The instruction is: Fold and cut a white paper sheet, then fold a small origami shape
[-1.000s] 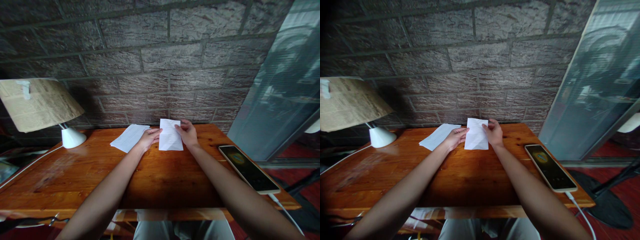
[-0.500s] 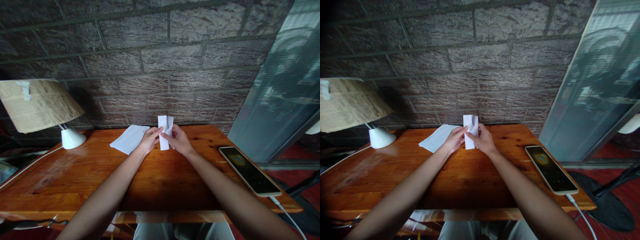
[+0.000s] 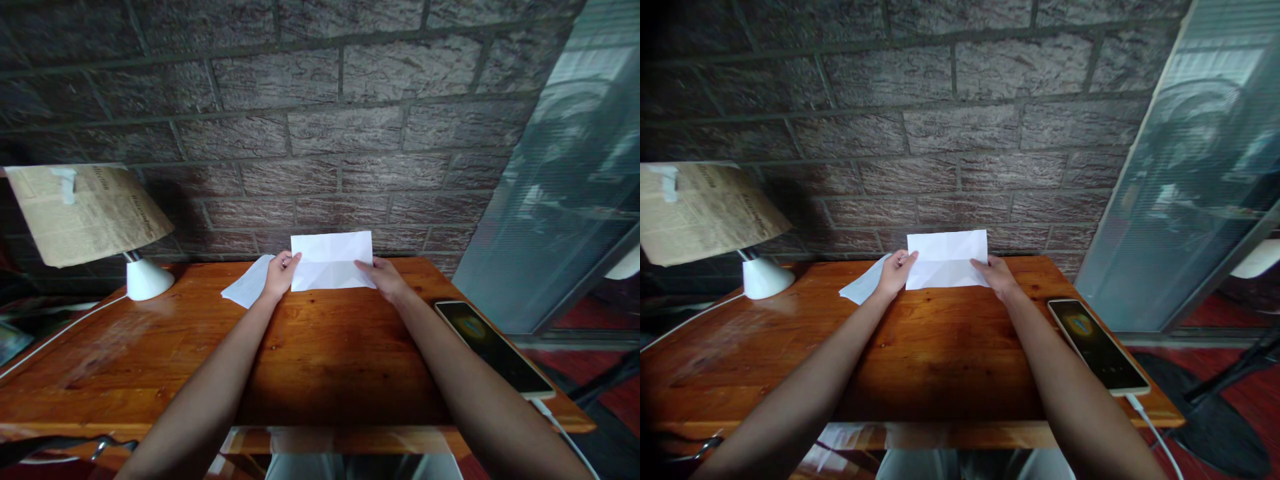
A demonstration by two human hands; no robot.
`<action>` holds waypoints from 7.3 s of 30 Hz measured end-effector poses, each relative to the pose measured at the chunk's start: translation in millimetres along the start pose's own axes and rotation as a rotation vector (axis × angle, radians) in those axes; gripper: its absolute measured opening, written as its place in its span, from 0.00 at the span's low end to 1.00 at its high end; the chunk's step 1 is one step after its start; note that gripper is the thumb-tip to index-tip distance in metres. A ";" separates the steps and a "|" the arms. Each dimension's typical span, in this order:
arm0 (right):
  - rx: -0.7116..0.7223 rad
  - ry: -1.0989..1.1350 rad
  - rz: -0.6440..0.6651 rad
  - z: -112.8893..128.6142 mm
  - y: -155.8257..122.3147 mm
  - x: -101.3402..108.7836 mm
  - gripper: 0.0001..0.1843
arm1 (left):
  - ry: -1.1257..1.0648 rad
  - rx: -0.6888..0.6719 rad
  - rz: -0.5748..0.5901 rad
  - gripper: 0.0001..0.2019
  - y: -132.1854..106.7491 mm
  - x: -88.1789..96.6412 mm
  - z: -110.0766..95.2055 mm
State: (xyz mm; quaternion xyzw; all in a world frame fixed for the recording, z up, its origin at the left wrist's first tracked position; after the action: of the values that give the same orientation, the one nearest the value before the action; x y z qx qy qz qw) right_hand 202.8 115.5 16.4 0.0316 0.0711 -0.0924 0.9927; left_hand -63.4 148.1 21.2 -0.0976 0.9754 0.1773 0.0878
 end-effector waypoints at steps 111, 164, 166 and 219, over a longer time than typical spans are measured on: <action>-0.234 -0.162 0.488 -10.1 -69.2 -81.8 0.23 | -0.361 0.301 0.136 0.19 -28.0 -39.9 -30.4; -0.066 -0.184 0.389 -4.4 -63.5 -81.5 0.21 | -0.185 0.287 0.222 0.21 -33.9 -45.1 -19.6; -0.033 -0.158 0.372 -0.6 -61.6 -80.9 0.21 | -0.187 0.313 0.263 0.20 -39.1 -50.2 -17.6; 0.594 -1.213 -0.333 85.7 -242.0 207.0 0.16 | 0.169 0.342 0.191 0.28 -55.4 -46.1 36.2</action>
State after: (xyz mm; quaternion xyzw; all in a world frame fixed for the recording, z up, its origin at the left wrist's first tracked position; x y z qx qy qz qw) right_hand 370.3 -165.4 58.6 0.2334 -0.5204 -0.2602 0.7791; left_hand -1.6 117.8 -20.9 -0.0028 1.0000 0.0081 0.0039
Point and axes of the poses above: each hand's wrist, its own y-axis towards the middle knuckle, its own x-axis out of the back of the hand, z = x × y, the point moved 9 cm from there along y, towards the middle knuckle, and after that the axes turned 9 degrees about -z, right-handed, at the moved point
